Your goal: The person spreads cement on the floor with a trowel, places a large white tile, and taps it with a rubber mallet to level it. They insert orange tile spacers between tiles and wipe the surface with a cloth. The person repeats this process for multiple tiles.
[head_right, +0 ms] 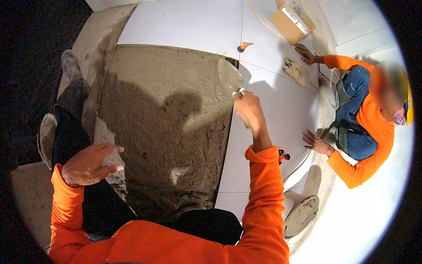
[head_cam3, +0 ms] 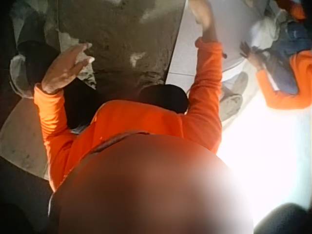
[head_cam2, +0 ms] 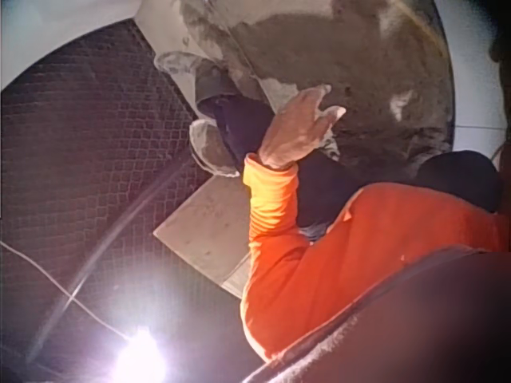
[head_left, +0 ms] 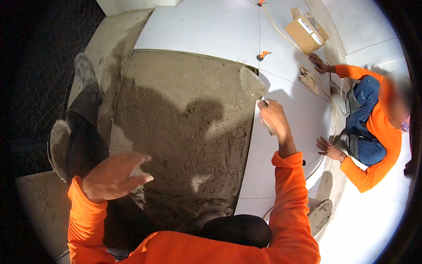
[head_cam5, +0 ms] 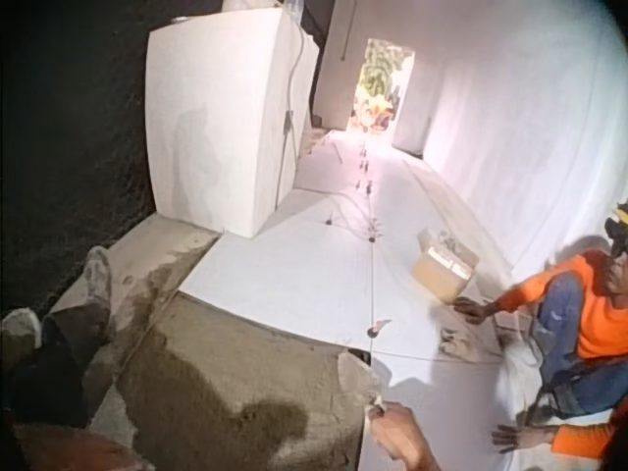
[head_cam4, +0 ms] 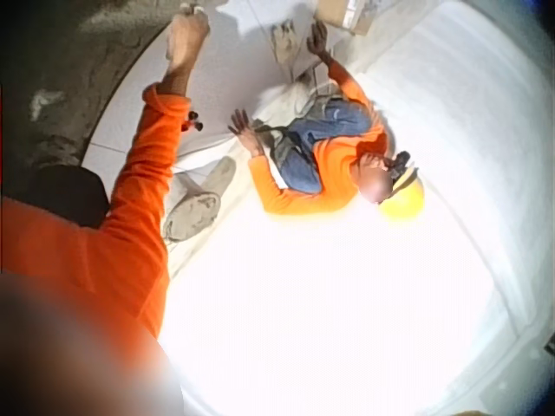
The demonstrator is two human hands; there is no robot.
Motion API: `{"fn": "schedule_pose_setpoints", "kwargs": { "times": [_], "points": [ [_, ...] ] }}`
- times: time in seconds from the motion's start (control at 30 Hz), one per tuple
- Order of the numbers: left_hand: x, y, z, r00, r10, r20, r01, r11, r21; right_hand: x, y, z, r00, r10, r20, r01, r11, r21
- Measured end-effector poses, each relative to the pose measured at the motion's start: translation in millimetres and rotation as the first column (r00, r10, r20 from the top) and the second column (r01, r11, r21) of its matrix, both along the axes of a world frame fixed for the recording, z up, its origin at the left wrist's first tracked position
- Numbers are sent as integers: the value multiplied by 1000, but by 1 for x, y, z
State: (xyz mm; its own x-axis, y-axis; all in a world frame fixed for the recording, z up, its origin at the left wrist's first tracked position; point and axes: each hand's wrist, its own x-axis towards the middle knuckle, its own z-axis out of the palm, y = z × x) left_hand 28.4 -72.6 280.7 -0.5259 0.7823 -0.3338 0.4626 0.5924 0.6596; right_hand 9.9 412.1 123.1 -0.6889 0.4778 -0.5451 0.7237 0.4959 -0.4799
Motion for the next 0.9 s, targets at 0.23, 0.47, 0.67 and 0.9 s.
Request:
{"fn": "schedule_pose_setpoints", "kwargs": {
  "times": [0.23,0.47,0.67,0.9],
  "points": [
    [-1,14,2,999,-43,13,44,998,-47,-37,8,-15,984,-160,77,174,953,-246],
    [2,17,-2,996,-11,91,13,1000,-16,-49,15,-17,998,-64,10,64,952,-300],
    [-1,11,1,997,-8,72,10,1000,-26,-36,6,-19,964,262,43,-252,853,458],
    [1,13,3,998,-18,60,19,1000,-18,-48,3,-46,802,596,39,-295,339,893]
  ]
}}
